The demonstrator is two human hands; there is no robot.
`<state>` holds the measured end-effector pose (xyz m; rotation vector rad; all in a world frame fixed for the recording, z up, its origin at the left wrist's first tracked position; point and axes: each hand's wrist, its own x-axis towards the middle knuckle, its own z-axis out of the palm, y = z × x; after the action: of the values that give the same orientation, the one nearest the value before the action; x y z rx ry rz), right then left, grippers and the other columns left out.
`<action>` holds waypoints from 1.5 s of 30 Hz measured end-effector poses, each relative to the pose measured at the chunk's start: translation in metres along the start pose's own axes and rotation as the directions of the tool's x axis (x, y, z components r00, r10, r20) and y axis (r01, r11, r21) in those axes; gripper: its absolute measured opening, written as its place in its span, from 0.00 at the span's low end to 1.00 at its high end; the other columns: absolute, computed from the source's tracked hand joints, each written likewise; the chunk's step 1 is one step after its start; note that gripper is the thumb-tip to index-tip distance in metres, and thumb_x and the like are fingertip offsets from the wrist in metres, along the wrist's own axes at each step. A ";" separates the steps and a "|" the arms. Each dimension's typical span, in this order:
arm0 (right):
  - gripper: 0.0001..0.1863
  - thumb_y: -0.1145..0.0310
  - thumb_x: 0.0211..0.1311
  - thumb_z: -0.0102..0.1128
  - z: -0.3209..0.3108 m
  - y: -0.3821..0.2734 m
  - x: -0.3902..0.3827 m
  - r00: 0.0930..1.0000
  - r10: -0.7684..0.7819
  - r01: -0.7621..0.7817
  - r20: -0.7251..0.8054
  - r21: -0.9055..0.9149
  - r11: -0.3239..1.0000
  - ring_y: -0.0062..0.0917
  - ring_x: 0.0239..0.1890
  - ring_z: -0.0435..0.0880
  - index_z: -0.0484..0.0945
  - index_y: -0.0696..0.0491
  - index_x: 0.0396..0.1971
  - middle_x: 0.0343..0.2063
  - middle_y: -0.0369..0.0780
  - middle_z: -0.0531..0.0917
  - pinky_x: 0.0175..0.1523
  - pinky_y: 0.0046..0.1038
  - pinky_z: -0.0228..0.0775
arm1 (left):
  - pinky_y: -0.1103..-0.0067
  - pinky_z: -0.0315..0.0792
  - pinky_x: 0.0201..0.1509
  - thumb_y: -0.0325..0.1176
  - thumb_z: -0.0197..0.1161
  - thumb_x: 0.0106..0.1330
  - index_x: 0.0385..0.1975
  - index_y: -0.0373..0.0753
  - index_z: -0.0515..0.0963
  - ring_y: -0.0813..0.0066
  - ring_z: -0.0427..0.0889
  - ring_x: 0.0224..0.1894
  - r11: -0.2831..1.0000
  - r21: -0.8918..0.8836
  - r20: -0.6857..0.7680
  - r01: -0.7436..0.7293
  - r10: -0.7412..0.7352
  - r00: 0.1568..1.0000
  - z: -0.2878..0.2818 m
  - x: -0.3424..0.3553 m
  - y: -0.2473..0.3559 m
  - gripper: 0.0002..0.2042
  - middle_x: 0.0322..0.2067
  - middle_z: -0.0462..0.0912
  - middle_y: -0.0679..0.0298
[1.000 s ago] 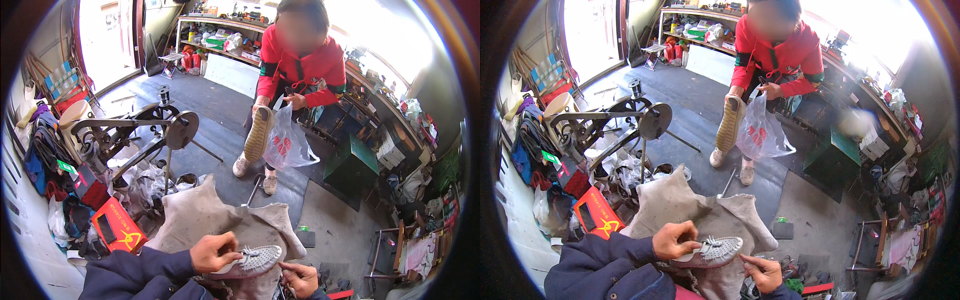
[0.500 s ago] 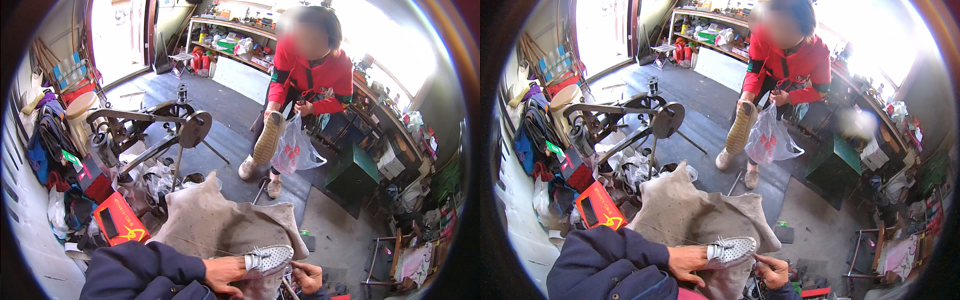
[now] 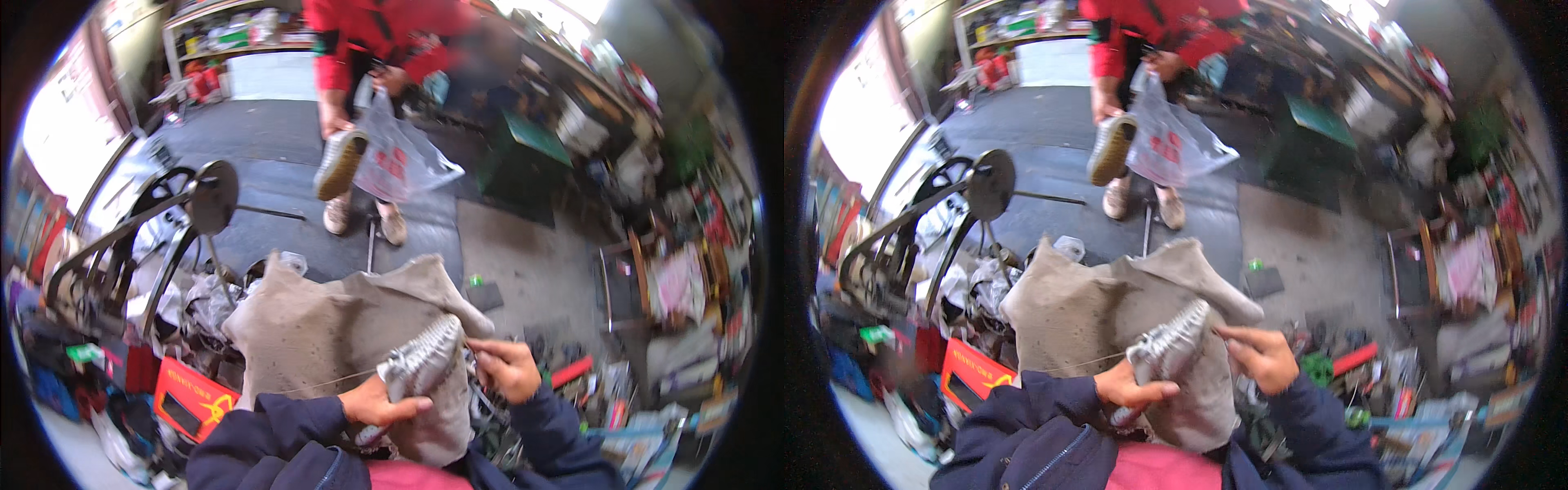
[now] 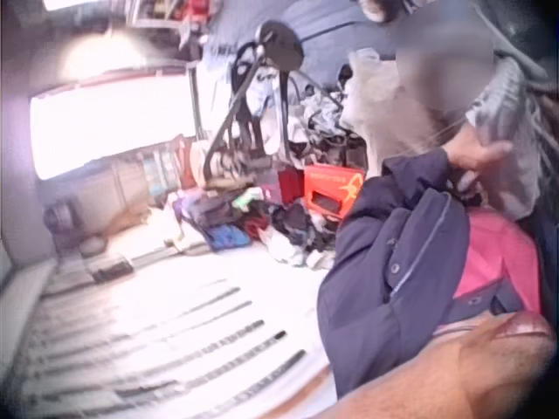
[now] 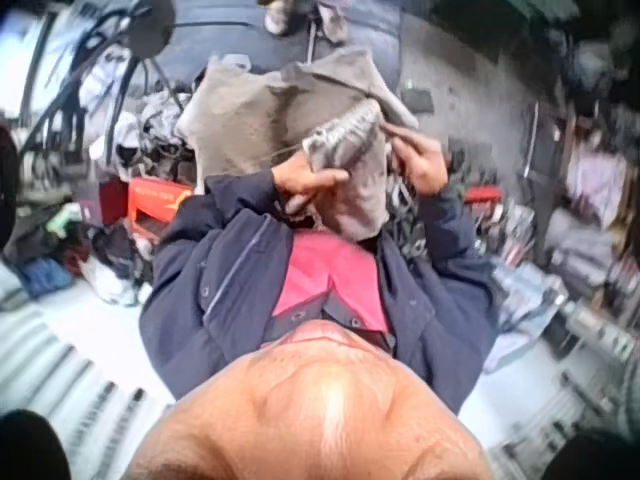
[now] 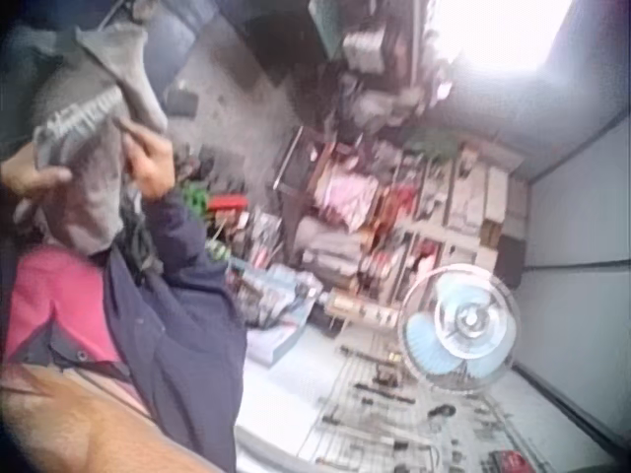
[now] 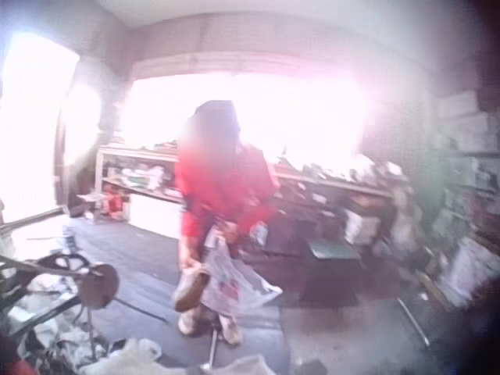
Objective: The person hand-sews a white perforated shoe using a curved awl and thread. They repeatedly pierce the shoe's sole and upper, pull the thread through, and tighten the stitches while holding the shoe steady. The person occasionally turns the shoe to access different areas and continues stitching along the edge.
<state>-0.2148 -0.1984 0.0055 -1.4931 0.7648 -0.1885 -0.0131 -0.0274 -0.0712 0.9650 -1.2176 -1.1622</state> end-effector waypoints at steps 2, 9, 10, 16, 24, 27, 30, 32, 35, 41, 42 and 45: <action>0.19 0.70 0.73 0.55 0.008 -0.002 0.004 0.999 -0.022 0.019 0.029 0.110 0.994 0.12 0.18 0.70 0.79 0.57 0.59 0.21 0.34 0.81 0.24 0.18 0.58 | 0.71 0.47 0.77 0.40 0.67 0.64 0.74 0.30 0.54 0.64 0.55 0.75 0.973 -0.114 -0.043 0.199 -0.205 0.978 -0.004 -0.009 0.006 0.42 0.73 0.59 0.55; 0.20 0.70 0.73 0.56 0.020 0.000 0.012 0.999 -0.030 0.016 0.045 0.284 0.959 0.09 0.19 0.71 0.78 0.53 0.62 0.24 0.34 0.83 0.24 0.14 0.57 | 0.73 0.63 0.66 0.43 0.65 0.65 0.68 0.31 0.64 0.70 0.71 0.59 0.801 -0.462 -0.050 0.380 -0.451 0.891 -0.019 -0.022 0.006 0.35 0.57 0.75 0.61; 0.20 0.70 0.73 0.56 0.020 0.000 0.012 0.998 -0.026 0.009 0.052 0.298 0.954 0.09 0.19 0.71 0.78 0.54 0.62 0.24 0.35 0.83 0.24 0.14 0.57 | 0.73 0.63 0.66 0.44 0.65 0.65 0.68 0.31 0.64 0.70 0.71 0.59 0.787 -0.484 -0.038 0.383 -0.456 0.889 -0.021 -0.022 0.005 0.35 0.57 0.75 0.61; 0.19 0.69 0.73 0.57 0.016 0.004 0.011 0.998 -0.042 0.027 0.046 0.294 0.955 0.08 0.18 0.70 0.79 0.53 0.61 0.22 0.34 0.82 0.23 0.15 0.58 | 0.75 0.65 0.63 0.43 0.67 0.63 0.66 0.31 0.66 0.72 0.72 0.57 0.837 -0.390 -0.038 0.383 -0.430 0.902 -0.020 -0.017 0.008 0.34 0.54 0.76 0.62; 0.19 0.70 0.72 0.55 0.011 0.000 -0.011 0.999 -0.024 0.021 0.025 0.105 0.994 0.11 0.19 0.70 0.81 0.56 0.59 0.22 0.34 0.82 0.26 0.17 0.59 | 0.74 0.58 0.71 0.44 0.69 0.63 0.74 0.33 0.56 0.71 0.64 0.66 0.958 0.100 0.023 0.269 -0.273 0.962 -0.018 -0.008 0.032 0.43 0.65 0.68 0.62; 0.19 0.70 0.71 0.57 0.014 0.006 -0.029 0.996 0.042 -0.046 0.082 0.044 0.998 0.12 0.22 0.71 0.81 0.55 0.59 0.22 0.33 0.82 0.28 0.17 0.60 | 0.72 0.46 0.77 0.42 0.68 0.66 0.75 0.33 0.54 0.62 0.55 0.75 0.984 0.140 0.179 0.114 -0.138 0.974 -0.016 -0.020 0.036 0.42 0.74 0.58 0.52; 0.19 0.70 0.71 0.58 0.022 0.015 -0.044 0.978 0.180 -0.191 0.106 0.104 0.976 0.12 0.23 0.72 0.81 0.55 0.59 0.23 0.33 0.82 0.29 0.17 0.62 | 0.72 0.45 0.78 0.43 0.67 0.67 0.74 0.31 0.54 0.59 0.54 0.75 0.984 0.178 0.252 0.004 -0.049 0.966 -0.009 -0.035 0.035 0.41 0.74 0.57 0.49; 0.18 0.70 0.72 0.58 0.024 0.017 -0.051 0.976 0.190 -0.203 0.108 0.118 0.972 0.12 0.23 0.72 0.81 0.56 0.59 0.23 0.33 0.82 0.29 0.17 0.62 | 0.73 0.48 0.77 0.44 0.67 0.67 0.74 0.32 0.55 0.59 0.56 0.74 0.975 0.205 0.227 0.086 -0.133 0.965 -0.004 -0.044 0.033 0.41 0.73 0.58 0.49; 0.18 0.71 0.71 0.59 0.022 0.012 -0.058 0.977 0.179 -0.182 0.114 0.021 0.983 0.12 0.25 0.73 0.81 0.58 0.57 0.24 0.33 0.81 0.30 0.17 0.62 | 0.73 0.51 0.76 0.44 0.68 0.66 0.74 0.33 0.56 0.59 0.58 0.74 0.974 0.194 0.265 0.117 -0.167 0.950 0.003 -0.051 0.027 0.41 0.73 0.59 0.49; 0.17 0.74 0.70 0.59 0.018 0.000 -0.070 0.962 0.255 -0.249 0.098 -0.068 0.966 0.15 0.31 0.78 0.82 0.60 0.56 0.27 0.33 0.83 0.40 0.21 0.71 | 0.72 0.50 0.77 0.38 0.63 0.66 0.74 0.33 0.55 0.56 0.56 0.75 0.980 0.178 0.376 0.086 -0.149 0.915 0.010 -0.053 0.019 0.39 0.75 0.55 0.46; 0.16 0.74 0.70 0.60 0.018 0.001 -0.068 0.963 0.253 -0.245 0.096 -0.092 0.965 0.15 0.31 0.79 0.82 0.60 0.56 0.27 0.34 0.83 0.40 0.22 0.73 | 0.72 0.51 0.77 0.37 0.63 0.65 0.74 0.33 0.55 0.55 0.56 0.75 0.981 0.186 0.371 0.056 -0.123 0.921 0.010 -0.050 0.017 0.39 0.75 0.56 0.46; 0.15 0.74 0.70 0.60 0.014 0.008 -0.059 0.966 0.246 -0.226 0.080 -0.203 0.953 0.16 0.31 0.80 0.83 0.60 0.54 0.26 0.34 0.84 0.41 0.22 0.74 | 0.73 0.61 0.71 0.34 0.60 0.68 0.73 0.36 0.58 0.61 0.68 0.65 0.970 0.212 0.312 -0.121 0.050 0.949 0.013 -0.041 0.011 0.34 0.67 0.69 0.49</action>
<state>-0.2540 -0.1532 0.0161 -1.5643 0.8886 0.1482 -0.0232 0.0152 -0.0664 0.9115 -1.6564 -1.1463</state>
